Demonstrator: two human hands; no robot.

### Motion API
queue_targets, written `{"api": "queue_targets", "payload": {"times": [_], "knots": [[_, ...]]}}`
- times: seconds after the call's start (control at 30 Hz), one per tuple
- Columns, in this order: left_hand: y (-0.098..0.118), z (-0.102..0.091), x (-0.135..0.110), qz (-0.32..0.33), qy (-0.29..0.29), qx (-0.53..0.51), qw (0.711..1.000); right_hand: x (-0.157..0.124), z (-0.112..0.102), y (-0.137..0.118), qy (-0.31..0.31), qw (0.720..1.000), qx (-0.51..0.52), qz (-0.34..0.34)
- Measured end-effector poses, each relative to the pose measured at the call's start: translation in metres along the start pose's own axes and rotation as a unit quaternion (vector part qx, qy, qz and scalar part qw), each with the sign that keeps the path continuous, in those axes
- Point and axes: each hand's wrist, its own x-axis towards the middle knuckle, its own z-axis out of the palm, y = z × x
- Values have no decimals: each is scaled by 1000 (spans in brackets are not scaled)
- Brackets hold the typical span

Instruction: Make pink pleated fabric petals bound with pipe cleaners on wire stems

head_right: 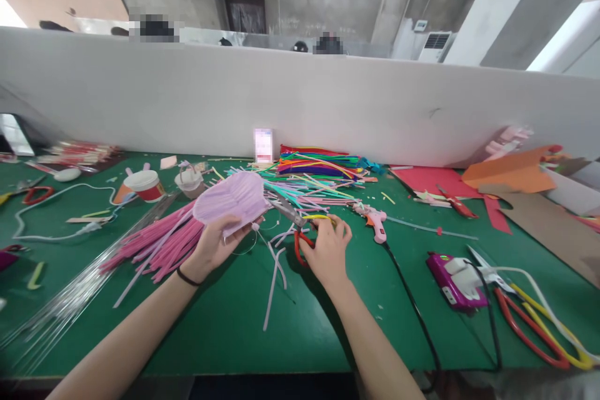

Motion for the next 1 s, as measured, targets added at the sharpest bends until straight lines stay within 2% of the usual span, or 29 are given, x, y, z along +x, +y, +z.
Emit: {"api": "queue_targets", "payload": {"times": [0.2,0.33,0.57,0.8,1.0], "knots": [[0,7,-6,-19,13,-39,999,1,-8,-8,11,999,-17,-35],[0,7,-6,-29,4,-46,999,1,-8,-8,-3,999,-25,-47],[0,2,-5,-53,-35,-69,996,1,-5,-2,-8,998,-30,-48],[3,3,-7,-54,-110,-112,986,0,-4,0,12,997,-27,-64],[3,3,-7,-66,-115,-117,984,-1,-3,1,19,997,-41,-65]]}}
